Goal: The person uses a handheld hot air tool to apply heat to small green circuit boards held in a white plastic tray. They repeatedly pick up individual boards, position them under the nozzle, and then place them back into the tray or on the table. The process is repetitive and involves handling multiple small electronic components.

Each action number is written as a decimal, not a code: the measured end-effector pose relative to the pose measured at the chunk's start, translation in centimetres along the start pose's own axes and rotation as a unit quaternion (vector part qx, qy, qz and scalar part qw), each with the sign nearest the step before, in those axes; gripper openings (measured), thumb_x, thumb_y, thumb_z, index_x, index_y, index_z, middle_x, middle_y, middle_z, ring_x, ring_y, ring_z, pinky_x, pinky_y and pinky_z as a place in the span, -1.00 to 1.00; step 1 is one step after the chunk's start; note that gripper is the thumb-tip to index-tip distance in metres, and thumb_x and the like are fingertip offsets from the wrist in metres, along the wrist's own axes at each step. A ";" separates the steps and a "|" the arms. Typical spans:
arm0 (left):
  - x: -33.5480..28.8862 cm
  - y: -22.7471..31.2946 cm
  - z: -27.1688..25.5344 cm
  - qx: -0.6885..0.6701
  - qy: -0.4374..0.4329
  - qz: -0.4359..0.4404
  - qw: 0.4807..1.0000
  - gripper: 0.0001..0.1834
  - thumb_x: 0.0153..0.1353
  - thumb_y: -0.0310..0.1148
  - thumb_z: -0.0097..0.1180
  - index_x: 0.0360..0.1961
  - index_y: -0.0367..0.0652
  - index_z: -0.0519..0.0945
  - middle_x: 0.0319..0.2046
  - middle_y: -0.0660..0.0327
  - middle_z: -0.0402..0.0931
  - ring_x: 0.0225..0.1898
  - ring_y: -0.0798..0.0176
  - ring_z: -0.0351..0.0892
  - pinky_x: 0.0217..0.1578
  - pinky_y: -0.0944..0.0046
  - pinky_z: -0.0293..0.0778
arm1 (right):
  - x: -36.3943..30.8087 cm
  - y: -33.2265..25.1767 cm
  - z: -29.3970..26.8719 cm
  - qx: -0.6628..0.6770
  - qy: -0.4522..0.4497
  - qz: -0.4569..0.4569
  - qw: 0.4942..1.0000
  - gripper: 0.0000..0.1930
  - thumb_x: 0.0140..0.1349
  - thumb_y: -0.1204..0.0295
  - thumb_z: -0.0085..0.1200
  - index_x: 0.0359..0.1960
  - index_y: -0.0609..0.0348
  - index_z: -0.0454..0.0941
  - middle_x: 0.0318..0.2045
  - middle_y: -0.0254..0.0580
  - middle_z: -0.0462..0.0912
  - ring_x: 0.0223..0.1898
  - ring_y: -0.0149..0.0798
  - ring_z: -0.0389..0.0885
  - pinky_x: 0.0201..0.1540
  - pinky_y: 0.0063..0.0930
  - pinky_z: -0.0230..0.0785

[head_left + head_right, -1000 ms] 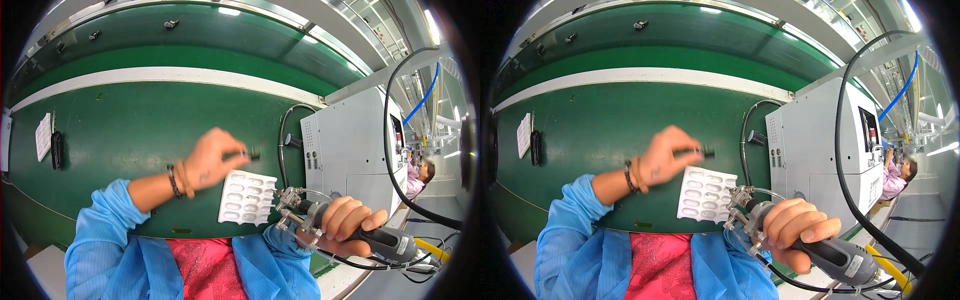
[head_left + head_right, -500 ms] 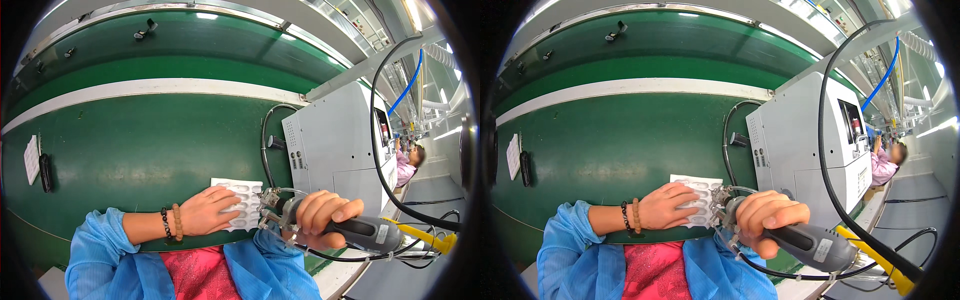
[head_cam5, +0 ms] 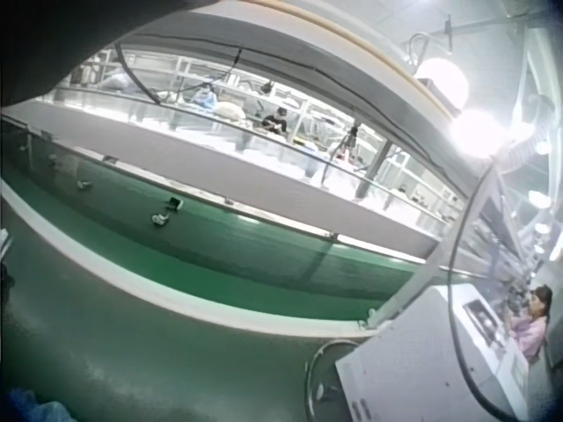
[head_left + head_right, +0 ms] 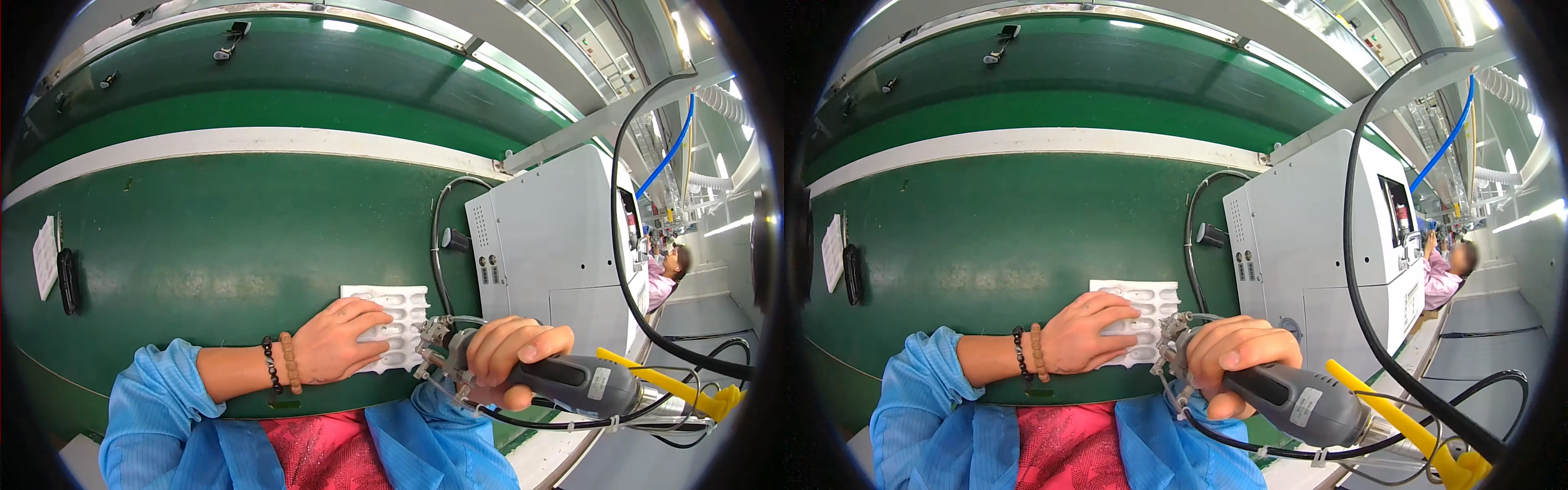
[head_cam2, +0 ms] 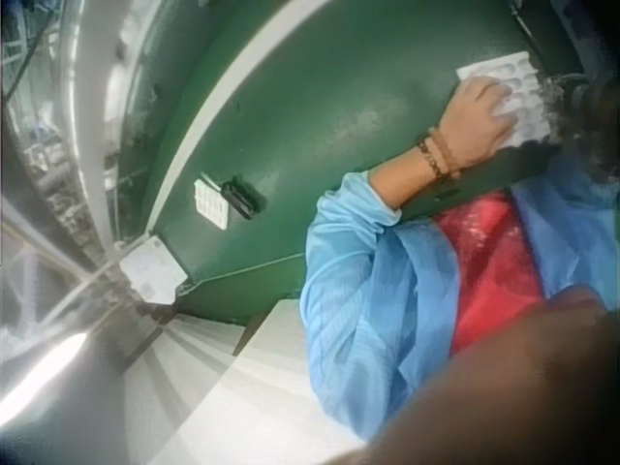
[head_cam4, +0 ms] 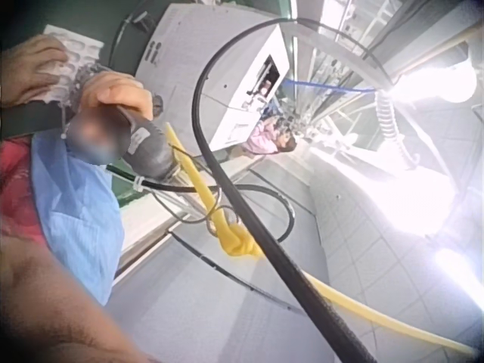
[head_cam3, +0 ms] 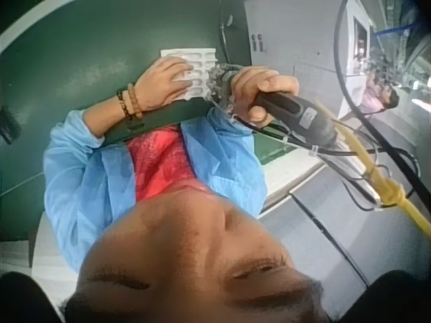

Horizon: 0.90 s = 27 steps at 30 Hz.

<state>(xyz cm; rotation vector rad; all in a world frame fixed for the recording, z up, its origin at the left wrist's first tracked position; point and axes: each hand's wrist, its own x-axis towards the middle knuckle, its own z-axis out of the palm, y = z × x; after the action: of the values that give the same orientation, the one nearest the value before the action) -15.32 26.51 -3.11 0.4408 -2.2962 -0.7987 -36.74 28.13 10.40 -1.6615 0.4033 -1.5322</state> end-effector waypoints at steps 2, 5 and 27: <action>-0.1 0.0 0.2 -0.003 0.004 -0.001 1.000 -0.80 0.11 -0.27 0.26 -0.24 -0.06 0.67 0.05 0.12 0.48 0.17 0.03 0.39 0.20 0.00 0.34 | 0.0 -0.2 -0.2 0.007 -0.024 0.016 1.000 -0.51 0.10 0.36 0.44 -0.12 0.32 0.37 -0.61 -0.14 0.58 -0.64 -0.22 0.59 -0.55 -0.33 0.52; -0.1 -0.1 0.3 -0.003 0.004 -0.001 1.000 -0.80 0.10 -0.28 0.26 -0.24 -0.05 0.68 0.04 0.12 0.49 0.17 0.03 0.40 0.19 0.00 0.34 | 0.4 -0.4 -1.1 -0.012 -0.091 0.036 0.995 -0.46 0.07 0.35 0.46 -0.07 0.35 0.38 -0.57 -0.08 0.61 -0.59 -0.16 0.65 -0.50 -0.29 0.57; -0.2 -0.5 0.3 -0.010 -0.008 0.007 1.000 -0.72 0.09 -0.28 0.30 -0.15 -0.05 0.68 0.10 0.12 0.48 0.16 0.02 0.41 0.17 -0.02 0.33 | 0.7 2.0 -1.8 0.027 -0.111 0.064 0.991 -0.55 0.04 0.44 0.48 -0.15 0.36 0.47 -0.64 -0.27 0.53 -0.66 -0.28 0.54 -0.59 -0.43 0.42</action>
<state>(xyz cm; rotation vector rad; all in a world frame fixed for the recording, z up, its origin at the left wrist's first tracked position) -15.31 26.37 -3.71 0.4090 -2.3020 -0.8203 -37.68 25.80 9.29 -1.7082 0.3401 -1.2393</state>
